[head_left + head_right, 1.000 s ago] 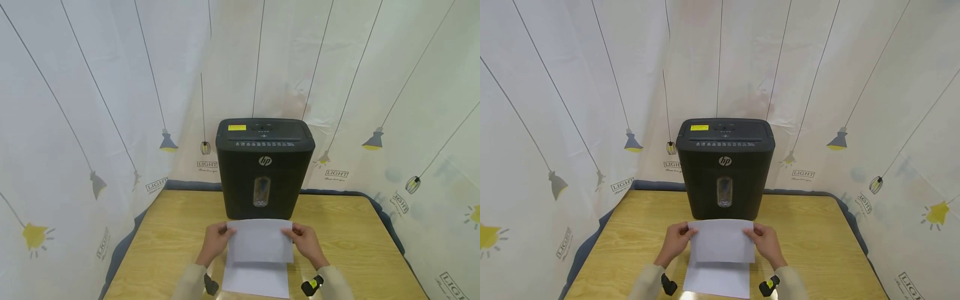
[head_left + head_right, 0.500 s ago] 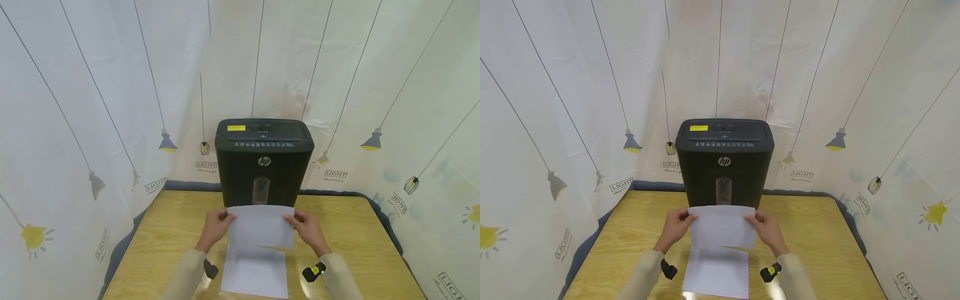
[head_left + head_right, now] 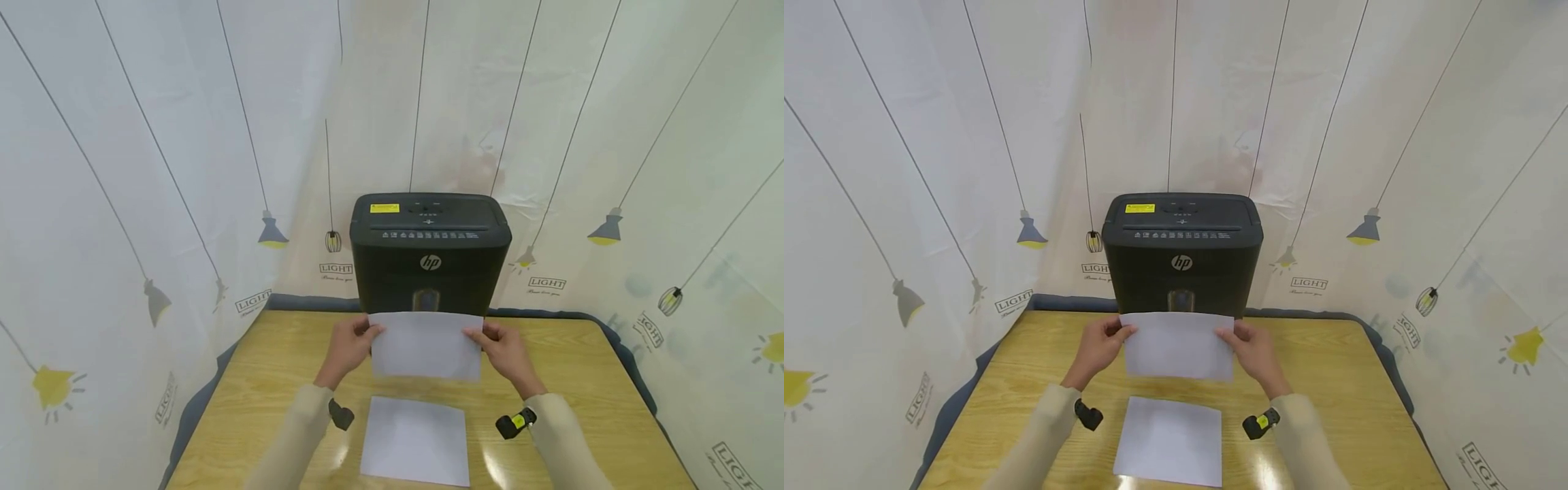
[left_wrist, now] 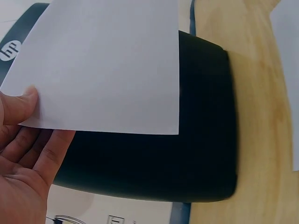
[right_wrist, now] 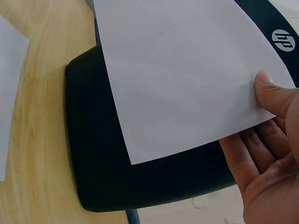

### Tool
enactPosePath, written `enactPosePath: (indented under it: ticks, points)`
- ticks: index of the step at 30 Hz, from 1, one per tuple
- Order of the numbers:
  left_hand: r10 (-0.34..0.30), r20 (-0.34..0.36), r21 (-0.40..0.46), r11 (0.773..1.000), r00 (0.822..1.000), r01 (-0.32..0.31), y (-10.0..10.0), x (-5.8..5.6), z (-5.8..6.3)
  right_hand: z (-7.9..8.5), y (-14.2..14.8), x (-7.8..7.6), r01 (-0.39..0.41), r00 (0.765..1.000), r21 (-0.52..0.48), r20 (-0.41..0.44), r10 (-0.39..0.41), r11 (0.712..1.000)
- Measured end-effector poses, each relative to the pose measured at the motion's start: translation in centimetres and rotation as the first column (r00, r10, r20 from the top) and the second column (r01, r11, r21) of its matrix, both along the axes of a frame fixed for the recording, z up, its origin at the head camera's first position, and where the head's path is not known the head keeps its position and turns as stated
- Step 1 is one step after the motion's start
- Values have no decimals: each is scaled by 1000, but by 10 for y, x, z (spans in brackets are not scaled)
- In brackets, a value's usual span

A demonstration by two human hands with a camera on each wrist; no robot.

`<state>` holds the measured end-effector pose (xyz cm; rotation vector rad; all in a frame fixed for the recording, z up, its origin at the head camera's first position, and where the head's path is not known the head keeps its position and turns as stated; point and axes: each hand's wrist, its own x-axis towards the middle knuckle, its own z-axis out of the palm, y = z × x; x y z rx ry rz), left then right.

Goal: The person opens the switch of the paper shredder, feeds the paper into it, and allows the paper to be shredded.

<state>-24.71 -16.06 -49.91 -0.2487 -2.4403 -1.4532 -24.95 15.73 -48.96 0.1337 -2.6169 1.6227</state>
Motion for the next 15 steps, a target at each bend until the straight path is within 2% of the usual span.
enactPosePath:
  ticks: [2,5,10,15]
  points:
    - [2,-5,-6,1000,1000,-2,-1,-1,5,5,0,0,-3,1000,11,-10,3,1000]
    - [-2,-49,-28,1000,999,1,-2,-2,15,13,0,-2,-15,998,21,-56,17,1000]
    - [-25,-102,-42,999,994,21,-3,-11,32,28,1,-8,-20,985,34,-170,26,999]
    - [-49,-128,-37,998,991,45,-6,-18,51,45,1,-14,-18,976,52,-216,29,999]
